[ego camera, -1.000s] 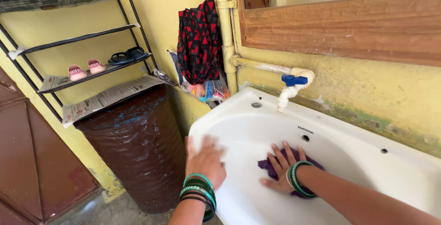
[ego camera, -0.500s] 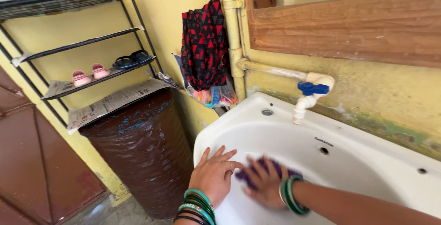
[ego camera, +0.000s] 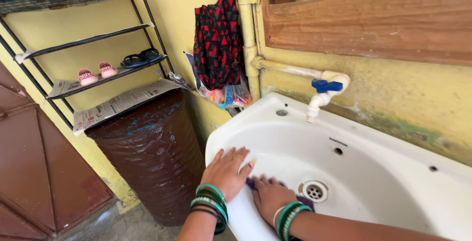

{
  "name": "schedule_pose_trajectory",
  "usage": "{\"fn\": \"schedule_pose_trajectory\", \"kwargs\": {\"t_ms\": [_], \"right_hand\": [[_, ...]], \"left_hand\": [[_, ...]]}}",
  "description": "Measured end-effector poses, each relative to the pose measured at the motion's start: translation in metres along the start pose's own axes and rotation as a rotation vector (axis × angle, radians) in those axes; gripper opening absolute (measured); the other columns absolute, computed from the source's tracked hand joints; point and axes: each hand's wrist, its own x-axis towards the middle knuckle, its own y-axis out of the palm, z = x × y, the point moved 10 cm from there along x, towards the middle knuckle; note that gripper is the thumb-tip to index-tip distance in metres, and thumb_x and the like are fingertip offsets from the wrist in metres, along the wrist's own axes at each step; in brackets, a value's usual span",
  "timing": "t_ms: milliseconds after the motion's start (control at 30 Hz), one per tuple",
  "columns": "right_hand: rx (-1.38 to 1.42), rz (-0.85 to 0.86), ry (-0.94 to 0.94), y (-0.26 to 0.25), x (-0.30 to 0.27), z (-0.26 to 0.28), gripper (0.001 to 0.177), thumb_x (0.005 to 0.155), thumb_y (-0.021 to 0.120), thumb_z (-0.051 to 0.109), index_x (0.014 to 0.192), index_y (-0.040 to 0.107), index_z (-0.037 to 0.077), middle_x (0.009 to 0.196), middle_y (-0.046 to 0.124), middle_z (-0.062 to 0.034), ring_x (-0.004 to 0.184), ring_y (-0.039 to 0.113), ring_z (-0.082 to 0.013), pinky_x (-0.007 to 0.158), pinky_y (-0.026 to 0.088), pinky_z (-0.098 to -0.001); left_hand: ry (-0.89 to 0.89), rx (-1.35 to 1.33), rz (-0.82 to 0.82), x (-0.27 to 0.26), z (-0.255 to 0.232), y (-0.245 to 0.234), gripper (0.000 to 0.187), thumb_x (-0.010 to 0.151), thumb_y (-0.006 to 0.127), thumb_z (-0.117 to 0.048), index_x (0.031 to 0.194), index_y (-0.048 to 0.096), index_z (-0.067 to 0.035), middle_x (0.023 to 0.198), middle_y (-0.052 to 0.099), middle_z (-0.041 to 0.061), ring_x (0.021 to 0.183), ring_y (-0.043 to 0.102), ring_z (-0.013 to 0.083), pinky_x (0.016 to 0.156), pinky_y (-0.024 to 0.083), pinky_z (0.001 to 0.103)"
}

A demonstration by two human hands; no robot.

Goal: The person wipes the inside and outside of a wall-mounted sink using a purple cloth.

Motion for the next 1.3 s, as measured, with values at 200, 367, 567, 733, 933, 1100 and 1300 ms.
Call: {"fn": "schedule_pose_trajectory", "kwargs": {"t_ms": [200,367,567,733,933,1100,1300], "right_hand": [[0.707,0.092,-0.329,-0.017,-0.028,-0.008,0.036,0.096,0.048,0.013,0.128,0.062,0.02,0.105,0.079,-0.0109,0.101,0.076,-0.0253,0.095,0.058,-0.0323],[0.619,-0.127,-0.358,-0.077,0.012,-0.064,0.032,0.095,0.055,0.013,0.126,0.061,0.013,0.113,0.074,-0.0064,0.108,0.069,-0.0216,0.1,0.054,-0.0335],[-0.159,0.009,0.085,-0.042,0.003,-0.075,0.074,0.099,0.035,0.067,0.163,0.006,0.044,0.174,-0.003,-0.0049,0.158,0.002,-0.0396,0.119,0.019,-0.0692],[-0.158,0.175,0.226,0.026,0.007,-0.069,0.094,0.093,0.024,0.082,0.165,-0.014,0.036,0.17,-0.03,-0.0103,0.157,-0.021,-0.0409,0.122,0.0,-0.0673],[0.001,-0.038,0.121,0.043,0.105,-0.037,0.09,0.096,0.026,0.074,0.164,-0.013,0.03,0.168,-0.034,-0.017,0.152,-0.029,-0.0433,0.12,-0.008,-0.0643],[0.163,-0.045,-0.237,0.07,0.112,0.007,0.083,0.099,0.024,0.063,0.163,-0.009,0.022,0.171,-0.024,-0.0133,0.158,-0.023,-0.0326,0.123,0.001,-0.0612],[0.381,0.418,-0.482,0.047,-0.071,-0.032,0.087,0.091,0.011,0.074,0.166,0.002,0.03,0.172,-0.001,-0.0114,0.161,-0.001,-0.0309,0.126,0.01,-0.0523]], "left_hand": [[-0.046,-0.1,-0.009,-0.008,0.003,-0.003,0.065,0.106,0.01,-0.048,0.157,0.03,-0.012,0.157,0.043,0.009,0.148,0.032,0.0247,0.125,0.014,0.041],[-0.071,-0.035,0.046,-0.003,0.004,0.004,0.065,0.105,0.015,-0.049,0.155,0.035,-0.013,0.156,0.044,0.008,0.149,0.033,0.0238,0.125,0.015,0.041],[-0.068,0.009,0.015,-0.004,0.003,0.003,0.063,0.104,0.021,-0.051,0.151,0.043,-0.015,0.155,0.045,0.006,0.148,0.032,0.0229,0.124,0.015,0.041],[-0.069,-0.029,-0.048,-0.009,0.002,-0.003,0.061,0.104,0.024,-0.05,0.148,0.047,-0.015,0.152,0.05,0.006,0.147,0.036,0.0218,0.124,0.019,0.04],[-0.058,-0.04,-0.079,-0.004,0.005,-0.004,0.059,0.104,0.025,-0.049,0.147,0.049,-0.015,0.15,0.052,0.008,0.146,0.038,0.0226,0.123,0.02,0.04],[-0.039,-0.065,-0.134,-0.005,0.007,-0.005,0.062,0.104,0.024,-0.052,0.146,0.051,-0.013,0.147,0.055,0.011,0.145,0.04,0.0251,0.122,0.023,0.041],[-0.058,-0.007,-0.059,-0.003,0.003,-0.002,0.062,0.105,0.023,-0.052,0.146,0.049,-0.014,0.146,0.054,0.012,0.144,0.039,0.0259,0.122,0.021,0.043]]}}
